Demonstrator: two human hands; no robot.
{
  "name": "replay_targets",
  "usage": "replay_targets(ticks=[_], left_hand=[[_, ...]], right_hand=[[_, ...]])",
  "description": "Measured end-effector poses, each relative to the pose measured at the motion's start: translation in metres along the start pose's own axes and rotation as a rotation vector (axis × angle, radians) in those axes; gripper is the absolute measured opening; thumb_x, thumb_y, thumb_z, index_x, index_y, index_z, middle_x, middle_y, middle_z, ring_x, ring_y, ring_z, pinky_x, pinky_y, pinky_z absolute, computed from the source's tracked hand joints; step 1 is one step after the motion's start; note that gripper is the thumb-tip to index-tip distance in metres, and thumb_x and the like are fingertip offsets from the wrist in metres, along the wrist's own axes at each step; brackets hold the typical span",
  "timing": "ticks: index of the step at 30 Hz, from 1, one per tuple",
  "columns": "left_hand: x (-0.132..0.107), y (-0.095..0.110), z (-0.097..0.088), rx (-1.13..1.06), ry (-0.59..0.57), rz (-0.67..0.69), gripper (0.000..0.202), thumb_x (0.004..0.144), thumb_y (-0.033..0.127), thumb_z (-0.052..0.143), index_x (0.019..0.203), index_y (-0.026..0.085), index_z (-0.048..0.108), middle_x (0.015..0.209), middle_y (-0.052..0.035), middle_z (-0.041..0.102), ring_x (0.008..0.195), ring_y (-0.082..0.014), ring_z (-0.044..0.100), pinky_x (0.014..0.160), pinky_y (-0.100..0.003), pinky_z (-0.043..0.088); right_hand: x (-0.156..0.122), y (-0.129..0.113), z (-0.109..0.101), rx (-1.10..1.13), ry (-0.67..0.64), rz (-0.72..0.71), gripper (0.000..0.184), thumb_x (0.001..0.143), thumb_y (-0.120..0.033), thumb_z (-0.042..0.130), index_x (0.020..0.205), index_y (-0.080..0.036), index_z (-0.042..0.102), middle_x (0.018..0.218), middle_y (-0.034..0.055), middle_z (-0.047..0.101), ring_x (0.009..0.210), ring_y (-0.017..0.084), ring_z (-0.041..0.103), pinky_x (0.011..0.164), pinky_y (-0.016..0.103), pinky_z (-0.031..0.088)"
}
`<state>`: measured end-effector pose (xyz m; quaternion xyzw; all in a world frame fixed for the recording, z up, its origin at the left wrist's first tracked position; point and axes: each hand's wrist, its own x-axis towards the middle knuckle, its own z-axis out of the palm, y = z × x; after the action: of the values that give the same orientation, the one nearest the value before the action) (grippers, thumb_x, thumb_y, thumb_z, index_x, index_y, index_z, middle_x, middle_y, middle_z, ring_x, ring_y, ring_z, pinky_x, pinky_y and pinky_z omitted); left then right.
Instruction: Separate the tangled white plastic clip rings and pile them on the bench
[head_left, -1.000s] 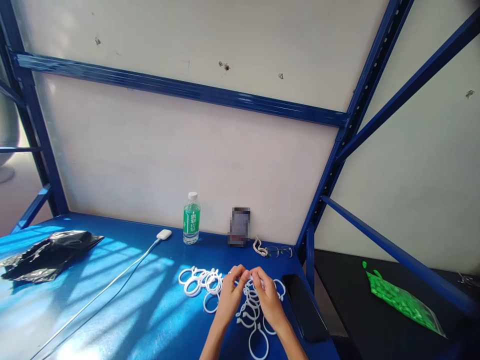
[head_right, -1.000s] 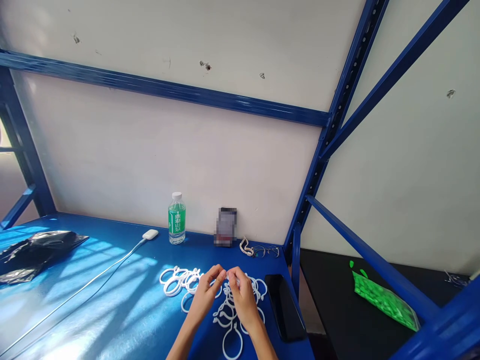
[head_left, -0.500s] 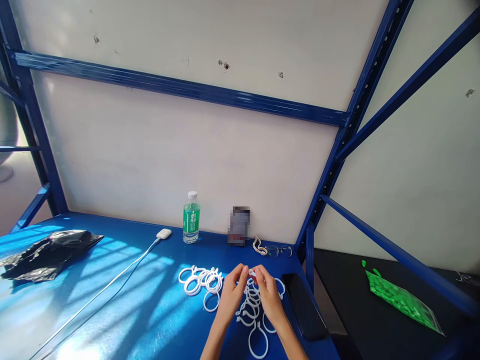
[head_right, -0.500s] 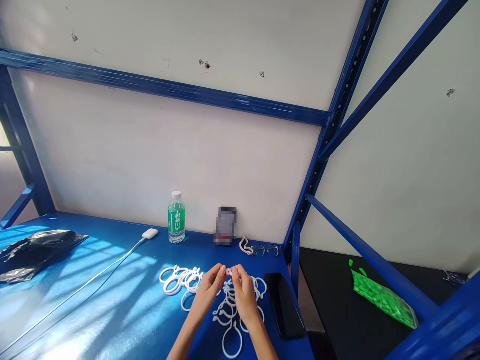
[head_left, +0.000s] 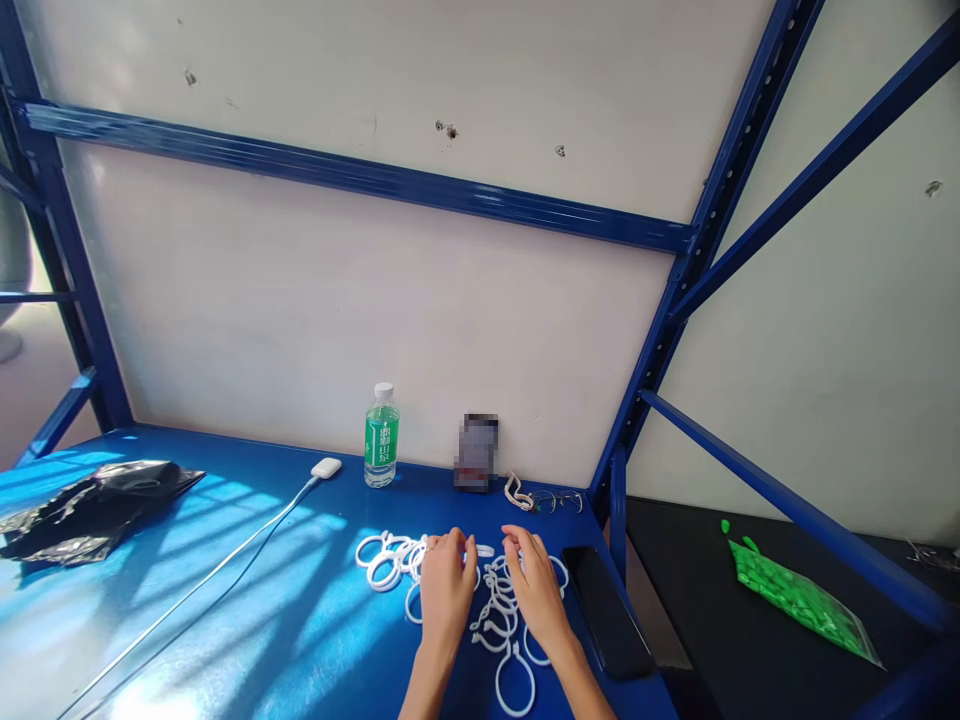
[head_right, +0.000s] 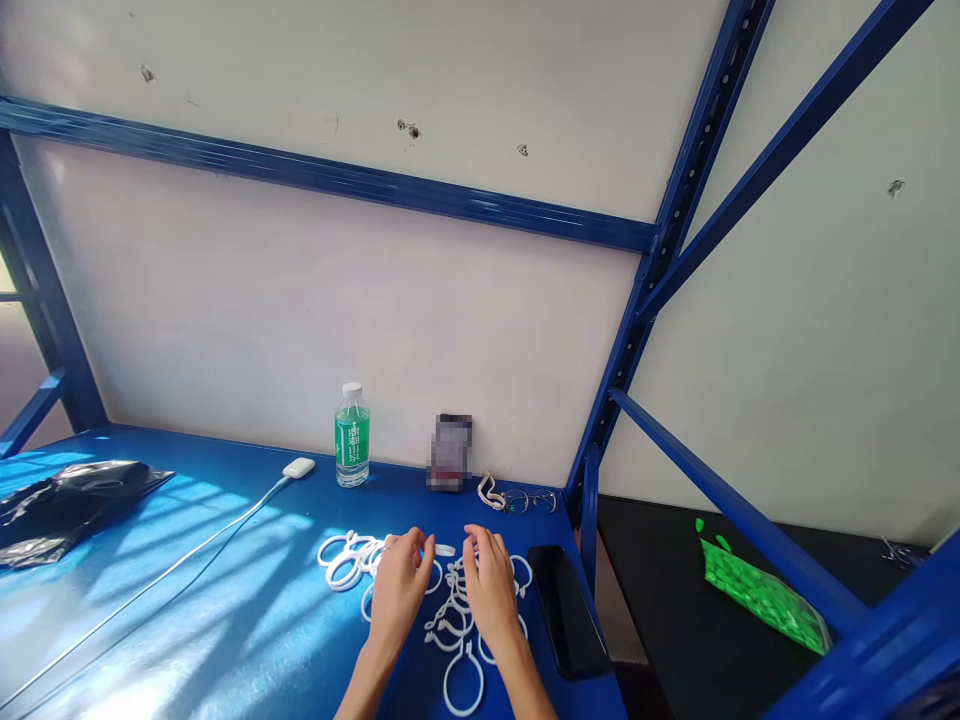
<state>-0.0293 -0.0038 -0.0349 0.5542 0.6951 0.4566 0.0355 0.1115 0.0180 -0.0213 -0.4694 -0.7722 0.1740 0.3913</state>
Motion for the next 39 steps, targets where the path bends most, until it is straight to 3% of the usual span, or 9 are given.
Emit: replay_targets(ticks=[4, 7, 12, 16, 22, 27, 31, 39], left_hand=[[-0.002, -0.005, -0.004, 0.301, 0.104, -0.028, 0.025, 0.090, 0.025, 0.041, 0.073, 0.018, 0.058, 0.076, -0.0071, 0.060, 0.083, -0.0259, 0.054, 0.067, -0.033, 0.036], [-0.005, -0.006, -0.005, 0.417, 0.129, -0.055, 0.024, 0.090, 0.023, 0.041, 0.080, 0.017, 0.061, 0.087, -0.0087, 0.059, 0.090, -0.0271, 0.055, 0.069, -0.034, 0.036], [-0.007, -0.006, -0.004, 0.473, 0.127, -0.062, 0.024, 0.089, 0.016, 0.039, 0.086, 0.018, 0.063, 0.096, -0.0100, 0.058, 0.099, -0.0282, 0.053, 0.079, -0.040, 0.037], [-0.005, -0.004, -0.003, 0.391, 0.115, -0.025, 0.025, 0.088, 0.015, 0.037, 0.085, 0.018, 0.062, 0.099, -0.0106, 0.057, 0.100, -0.0284, 0.052, 0.082, -0.044, 0.038], [-0.002, -0.002, 0.001, 0.062, 0.032, 0.121, 0.019, 0.085, 0.020, 0.045, 0.088, 0.020, 0.064, 0.099, -0.0099, 0.058, 0.101, -0.0282, 0.053, 0.078, -0.040, 0.045], [-0.002, 0.006, 0.000, -0.173, -0.094, 0.211, 0.022, 0.088, 0.028, 0.045, 0.094, 0.022, 0.065, 0.099, -0.0087, 0.061, 0.100, -0.0262, 0.055, 0.082, -0.041, 0.047], [-0.003, 0.011, -0.005, -0.247, -0.187, 0.236, 0.027, 0.092, 0.034, 0.041, 0.092, 0.022, 0.065, 0.094, -0.0077, 0.064, 0.095, -0.0248, 0.056, 0.081, -0.040, 0.046], [-0.001, 0.011, -0.004, -0.318, -0.219, 0.198, 0.029, 0.093, 0.035, 0.038, 0.080, 0.021, 0.060, 0.081, -0.0051, 0.063, 0.082, -0.0221, 0.056, 0.074, -0.035, 0.042]], right_hand=[[0.000, 0.007, 0.001, -0.337, -0.029, -0.048, 0.023, 0.084, -0.010, 0.047, 0.096, -0.023, 0.061, 0.093, 0.0040, 0.067, 0.092, 0.025, 0.061, 0.078, 0.037, 0.046], [-0.002, 0.009, 0.001, -0.482, -0.050, -0.066, 0.022, 0.081, -0.005, 0.051, 0.088, -0.023, 0.061, 0.091, 0.0029, 0.067, 0.090, 0.024, 0.061, 0.075, 0.035, 0.044], [-0.004, 0.013, 0.002, -0.580, -0.052, -0.072, 0.021, 0.080, -0.003, 0.053, 0.079, -0.023, 0.059, 0.085, 0.0018, 0.065, 0.085, 0.023, 0.059, 0.072, 0.034, 0.039], [-0.004, 0.019, 0.004, -0.591, -0.026, -0.102, 0.020, 0.081, -0.004, 0.054, 0.075, -0.023, 0.057, 0.081, 0.0023, 0.064, 0.082, 0.025, 0.058, 0.070, 0.035, 0.037], [-0.001, 0.021, 0.004, -0.503, 0.060, -0.153, 0.023, 0.090, -0.009, 0.043, 0.076, -0.023, 0.056, 0.080, 0.0033, 0.063, 0.077, 0.022, 0.056, 0.069, 0.034, 0.036], [0.002, 0.015, 0.000, -0.372, 0.062, -0.108, 0.026, 0.094, -0.014, 0.034, 0.083, -0.022, 0.057, 0.085, 0.0054, 0.063, 0.077, 0.022, 0.059, 0.070, 0.034, 0.040], [0.003, 0.006, -0.004, -0.154, 0.038, -0.063, 0.026, 0.095, -0.020, 0.032, 0.087, -0.022, 0.057, 0.088, 0.0061, 0.061, 0.075, 0.021, 0.060, 0.067, 0.032, 0.045], [0.007, -0.004, -0.010, 0.150, 0.057, -0.055, 0.031, 0.095, -0.036, 0.039, 0.086, -0.021, 0.065, 0.086, 0.0064, 0.064, 0.076, 0.021, 0.062, 0.068, 0.030, 0.049]])
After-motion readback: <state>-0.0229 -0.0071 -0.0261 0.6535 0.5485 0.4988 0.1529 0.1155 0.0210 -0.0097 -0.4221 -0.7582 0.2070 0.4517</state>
